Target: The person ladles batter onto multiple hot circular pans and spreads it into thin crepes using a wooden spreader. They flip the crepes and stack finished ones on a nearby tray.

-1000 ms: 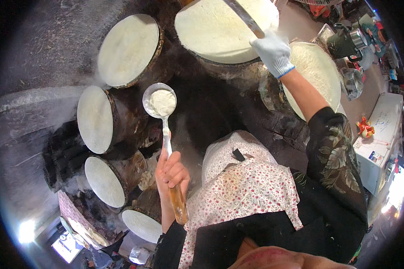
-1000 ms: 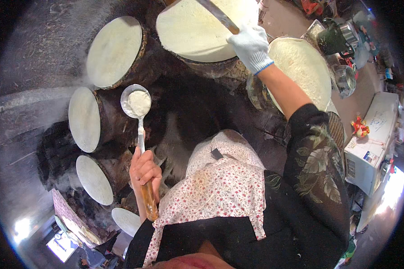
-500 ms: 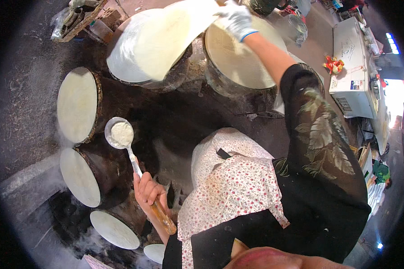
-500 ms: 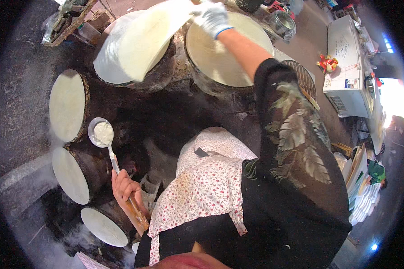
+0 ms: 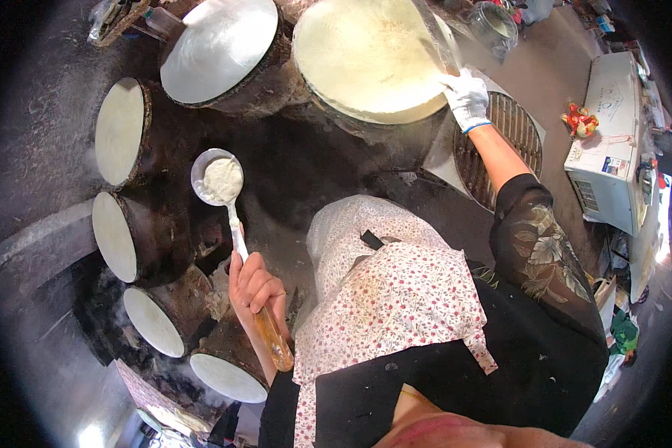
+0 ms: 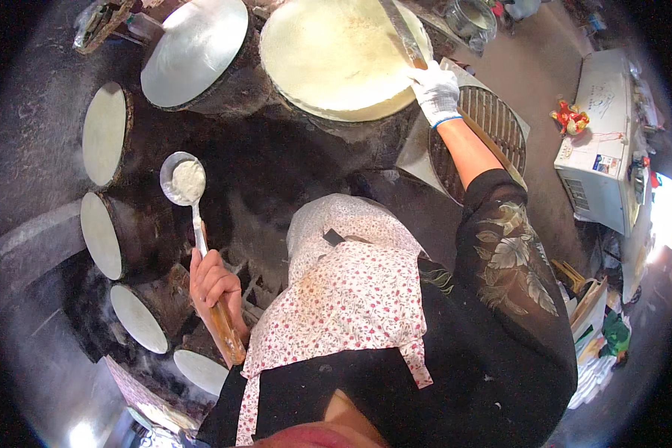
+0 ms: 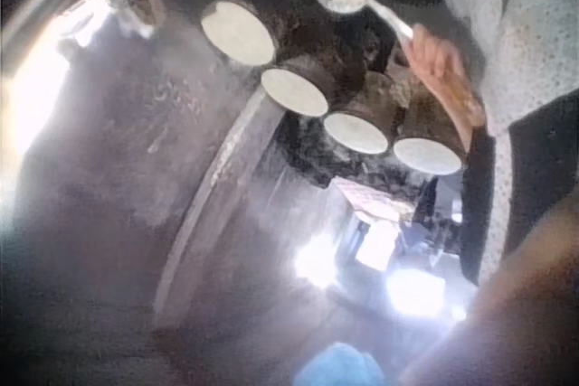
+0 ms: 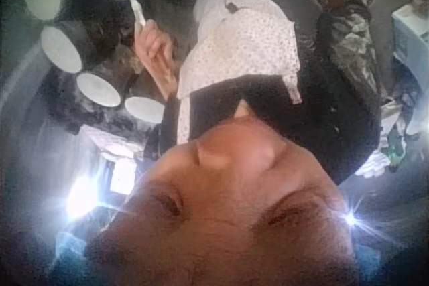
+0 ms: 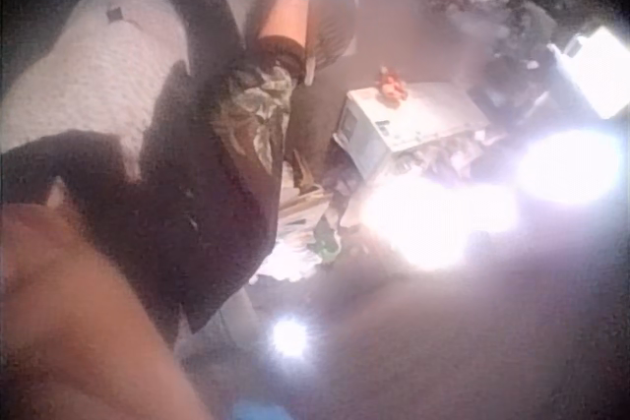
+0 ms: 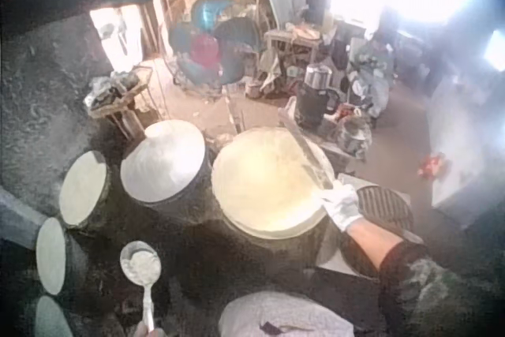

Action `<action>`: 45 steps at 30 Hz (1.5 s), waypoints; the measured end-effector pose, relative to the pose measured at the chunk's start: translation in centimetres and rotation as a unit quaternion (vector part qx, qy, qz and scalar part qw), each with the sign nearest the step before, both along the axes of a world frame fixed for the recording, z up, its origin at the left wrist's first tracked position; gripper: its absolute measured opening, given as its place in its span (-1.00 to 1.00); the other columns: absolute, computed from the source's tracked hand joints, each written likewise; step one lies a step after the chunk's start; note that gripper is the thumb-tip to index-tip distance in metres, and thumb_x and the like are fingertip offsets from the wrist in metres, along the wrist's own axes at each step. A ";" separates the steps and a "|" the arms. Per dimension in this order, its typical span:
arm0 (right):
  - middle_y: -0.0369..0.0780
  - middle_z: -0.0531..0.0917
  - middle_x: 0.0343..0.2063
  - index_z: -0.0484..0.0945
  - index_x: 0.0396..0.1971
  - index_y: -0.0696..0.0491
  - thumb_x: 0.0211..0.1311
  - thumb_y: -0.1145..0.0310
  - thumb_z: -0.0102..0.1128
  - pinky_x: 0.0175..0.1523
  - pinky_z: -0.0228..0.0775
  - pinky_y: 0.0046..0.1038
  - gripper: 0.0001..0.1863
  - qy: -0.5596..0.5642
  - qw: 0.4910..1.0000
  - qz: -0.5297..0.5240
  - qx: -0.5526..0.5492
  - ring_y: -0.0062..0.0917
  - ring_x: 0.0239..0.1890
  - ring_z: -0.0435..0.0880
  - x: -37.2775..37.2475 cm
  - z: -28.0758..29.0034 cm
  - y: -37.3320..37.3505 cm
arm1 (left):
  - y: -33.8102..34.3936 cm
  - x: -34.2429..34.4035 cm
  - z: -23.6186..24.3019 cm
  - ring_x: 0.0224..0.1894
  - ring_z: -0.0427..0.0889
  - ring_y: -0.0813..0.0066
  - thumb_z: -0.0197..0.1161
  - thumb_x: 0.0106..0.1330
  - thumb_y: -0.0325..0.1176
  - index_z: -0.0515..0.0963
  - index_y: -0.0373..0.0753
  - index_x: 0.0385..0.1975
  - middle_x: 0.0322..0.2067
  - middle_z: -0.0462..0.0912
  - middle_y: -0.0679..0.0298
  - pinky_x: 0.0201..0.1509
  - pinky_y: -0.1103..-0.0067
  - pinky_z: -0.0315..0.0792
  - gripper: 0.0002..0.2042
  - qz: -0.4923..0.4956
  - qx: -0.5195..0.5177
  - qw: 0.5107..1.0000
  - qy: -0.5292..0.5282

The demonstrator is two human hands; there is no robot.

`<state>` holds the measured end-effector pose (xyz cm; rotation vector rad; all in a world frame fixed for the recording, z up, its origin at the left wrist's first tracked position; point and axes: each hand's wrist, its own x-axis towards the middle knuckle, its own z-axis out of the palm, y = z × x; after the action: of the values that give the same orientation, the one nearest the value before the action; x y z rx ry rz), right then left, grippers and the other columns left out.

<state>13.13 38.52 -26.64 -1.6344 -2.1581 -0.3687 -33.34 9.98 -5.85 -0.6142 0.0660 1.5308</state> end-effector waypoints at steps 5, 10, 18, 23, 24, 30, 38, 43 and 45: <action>-0.22 0.60 -0.36 0.77 -0.09 -0.38 0.16 0.22 0.42 -0.19 0.50 -0.19 -0.71 -0.090 0.991 0.008 -0.094 -0.23 -0.43 0.64 -3.9 1.8 -1.6 | 0.0 -0.4 1.0 -0.71 0.39 0.59 -0.23 0.75 -0.14 0.40 -0.41 -0.23 -0.59 0.32 0.32 -0.68 0.58 0.41 -0.56 -0.029 -0.011 1.000 -0.001; -0.18 0.59 -0.35 0.66 0.20 -0.30 0.05 0.01 0.53 -0.08 0.44 -0.18 -0.37 -0.070 0.991 0.063 -0.099 -0.22 -0.30 0.62 -7.3 4.6 -2.9 | 0.5 -0.8 1.8 -0.72 0.38 0.60 -0.24 0.75 -0.13 0.31 -0.29 -0.42 -0.60 0.31 0.33 -0.68 0.58 0.41 -0.54 -0.044 -0.043 0.998 0.023; -0.06 0.59 -0.16 0.54 0.30 -0.16 -0.06 -0.01 0.63 -0.07 0.55 -0.11 -0.16 -0.094 0.965 0.200 -0.144 -0.15 -0.16 0.67 -10.6 4.8 1.4 | 0.2 -0.8 2.4 -0.75 0.30 0.75 -0.25 0.76 -0.20 0.19 -0.18 0.49 -0.55 0.29 0.40 -0.73 0.76 0.36 -0.57 -0.055 -0.092 0.991 0.086; -0.14 0.55 -0.22 0.69 0.12 -0.25 0.18 0.15 0.47 -0.22 0.59 -0.22 -0.55 -0.077 0.977 0.144 -0.137 -0.24 -0.28 0.68 -10.5 4.2 2.2 | 0.6 -0.8 1.8 -0.74 0.37 0.64 -0.26 0.75 -0.11 0.43 -0.38 -0.19 -0.60 0.33 0.36 -0.69 0.64 0.41 -0.55 -0.059 -0.083 0.994 0.030; -0.16 0.55 -0.23 0.71 0.09 -0.26 0.19 0.15 0.47 -0.22 0.59 -0.24 -0.57 -0.101 0.971 0.125 -0.177 -0.26 -0.28 0.67 -10.5 4.3 2.2 | 0.7 -0.9 1.8 -0.75 0.37 0.63 -0.26 0.75 -0.09 0.37 -0.30 -0.30 -0.63 0.33 0.36 -0.69 0.63 0.41 -0.56 -0.062 -0.085 0.994 0.030; -0.15 0.63 -0.22 0.79 -0.24 -0.17 0.22 0.22 0.43 -0.13 0.60 -0.25 -0.86 0.080 0.988 0.106 -0.074 -0.25 -0.22 0.70 -8.7 8.6 4.1 | 0.7 -1.1 1.5 -0.73 0.38 0.58 -0.27 0.75 -0.06 0.28 -0.20 -0.50 -0.64 0.30 0.36 -0.68 0.59 0.39 -0.50 -0.100 -0.051 0.994 0.016; -0.20 0.78 -0.08 0.79 -0.07 -0.03 0.33 0.16 0.40 -0.04 0.58 -0.27 -0.72 0.328 0.945 0.001 -0.006 -0.40 -0.11 0.75 9.1 19.8 4.8 | 0.5 -2.3 -0.3 -0.75 0.35 0.63 -0.25 0.74 -0.03 0.28 -0.25 -0.38 -0.58 0.32 0.37 -0.72 0.61 0.41 -0.53 -0.127 -0.034 0.991 0.027; -0.07 0.49 0.38 0.46 0.35 0.22 0.32 0.22 0.42 0.59 0.04 -0.26 -0.32 0.720 0.652 -0.176 -0.162 -0.37 0.53 0.26 19.7 14.1 -4.8 | -0.2 -2.7 -1.0 -0.73 0.39 0.65 -0.28 0.76 -0.13 0.33 -0.30 0.17 -0.55 0.33 0.36 -0.71 0.64 0.45 -0.63 -0.115 -0.016 0.990 0.077; -0.11 0.67 0.13 0.55 0.24 0.19 0.26 0.26 0.45 0.32 0.47 -0.25 -0.41 0.721 0.649 -0.202 -0.134 -0.29 0.19 0.64 21.9 8.7 -9.7 | -0.4 -2.5 -0.8 -0.73 0.39 0.67 -0.29 0.76 -0.16 0.26 -0.23 0.36 -0.54 0.34 0.36 -0.71 0.66 0.45 -0.62 -0.103 -0.024 0.990 0.090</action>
<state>35.05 28.80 -17.90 -1.5379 -0.5950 0.9298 -35.80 9.58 -6.64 -0.4890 0.2964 1.3831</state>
